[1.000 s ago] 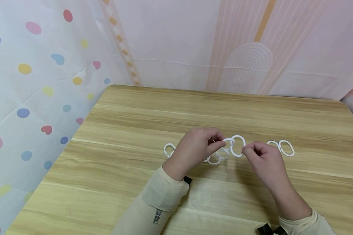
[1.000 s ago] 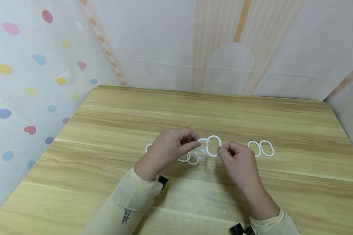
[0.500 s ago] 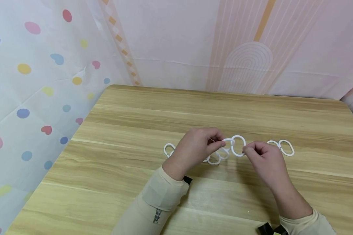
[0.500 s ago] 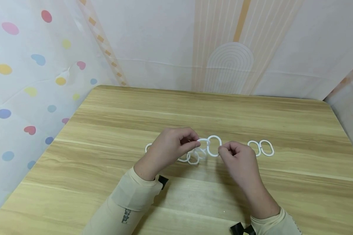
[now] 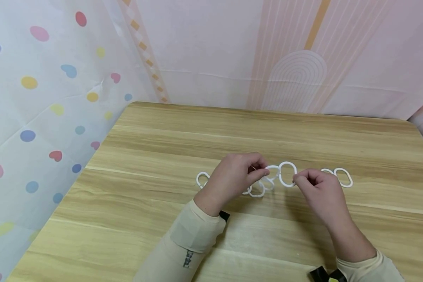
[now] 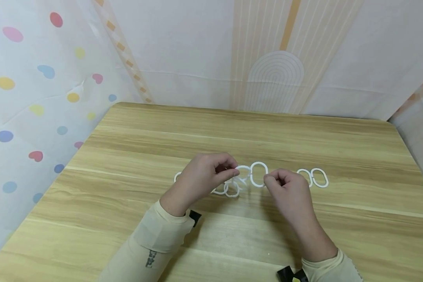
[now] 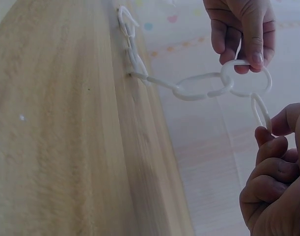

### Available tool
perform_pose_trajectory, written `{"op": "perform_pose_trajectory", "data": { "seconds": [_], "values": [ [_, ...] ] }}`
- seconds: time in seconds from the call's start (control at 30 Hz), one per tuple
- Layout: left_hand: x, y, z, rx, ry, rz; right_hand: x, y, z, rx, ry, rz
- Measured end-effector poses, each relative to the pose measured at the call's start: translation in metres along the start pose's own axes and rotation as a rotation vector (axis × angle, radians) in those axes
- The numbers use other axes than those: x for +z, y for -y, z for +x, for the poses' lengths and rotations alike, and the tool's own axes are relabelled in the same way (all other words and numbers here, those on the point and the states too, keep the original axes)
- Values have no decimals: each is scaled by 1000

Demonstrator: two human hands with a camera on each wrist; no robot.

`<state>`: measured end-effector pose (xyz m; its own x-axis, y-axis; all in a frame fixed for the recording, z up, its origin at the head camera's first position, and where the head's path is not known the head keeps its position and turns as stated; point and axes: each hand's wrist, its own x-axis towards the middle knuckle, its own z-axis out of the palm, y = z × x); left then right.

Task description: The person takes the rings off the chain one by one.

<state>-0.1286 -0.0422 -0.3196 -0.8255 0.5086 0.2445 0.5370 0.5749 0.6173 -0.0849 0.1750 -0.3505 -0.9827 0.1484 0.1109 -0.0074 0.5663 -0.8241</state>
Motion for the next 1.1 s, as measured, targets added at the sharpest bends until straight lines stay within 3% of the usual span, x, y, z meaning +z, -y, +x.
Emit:
{"op": "perform_pose_trajectory", "data": {
  "seconds": [0.3,1.1],
  "values": [
    [0,1,0,-18,6,5,-18,-8,7,18,-47,-50],
    [-1,1,0,-31,9,15,-36,-23,18,77,21,-118]
  ]
}}
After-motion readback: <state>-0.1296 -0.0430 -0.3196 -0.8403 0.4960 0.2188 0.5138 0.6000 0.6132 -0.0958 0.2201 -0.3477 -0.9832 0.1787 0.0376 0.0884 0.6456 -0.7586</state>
